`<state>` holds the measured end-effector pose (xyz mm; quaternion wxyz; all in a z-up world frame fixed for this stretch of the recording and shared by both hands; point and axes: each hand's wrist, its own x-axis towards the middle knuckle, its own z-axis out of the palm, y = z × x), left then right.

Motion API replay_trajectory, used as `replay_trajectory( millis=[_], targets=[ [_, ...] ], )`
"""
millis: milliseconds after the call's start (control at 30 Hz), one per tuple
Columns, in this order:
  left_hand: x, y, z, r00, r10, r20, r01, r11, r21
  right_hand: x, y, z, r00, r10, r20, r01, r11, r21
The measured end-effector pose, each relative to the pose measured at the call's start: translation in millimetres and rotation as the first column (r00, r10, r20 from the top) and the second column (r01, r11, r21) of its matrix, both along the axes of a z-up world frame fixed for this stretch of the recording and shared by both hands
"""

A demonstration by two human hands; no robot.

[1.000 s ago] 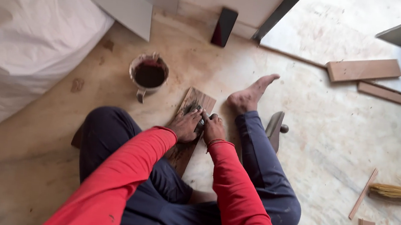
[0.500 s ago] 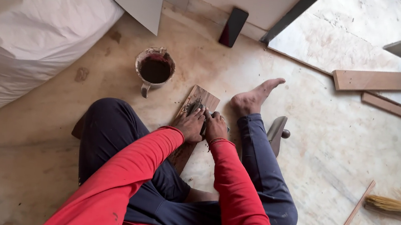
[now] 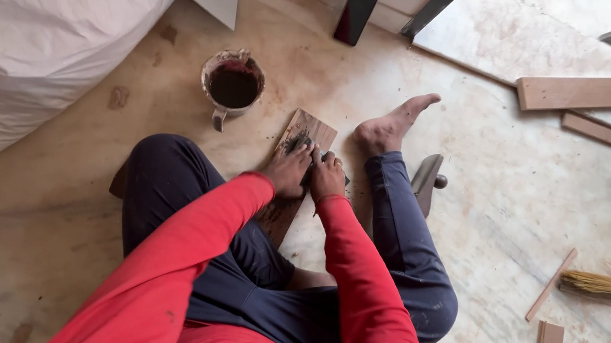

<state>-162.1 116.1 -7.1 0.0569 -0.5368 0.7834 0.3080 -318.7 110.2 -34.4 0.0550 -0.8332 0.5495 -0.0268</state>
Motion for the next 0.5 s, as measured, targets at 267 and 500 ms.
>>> replay_trajectory(
  millis=[267, 500],
  targets=[
    [14, 87, 42, 0.989, -0.111, 0.094, 0.099, 0.987, 0.125, 4, 86, -3, 0.988, 0.11, -0.107, -0.121, 0.987, -0.102],
    [-7, 20, -3, 1.0, -0.009, -0.003, 0.009, 1.0, -0.003, -5, 15, -4, 0.997, 0.061, -0.044, -0.062, 0.998, -0.032]
  ],
)
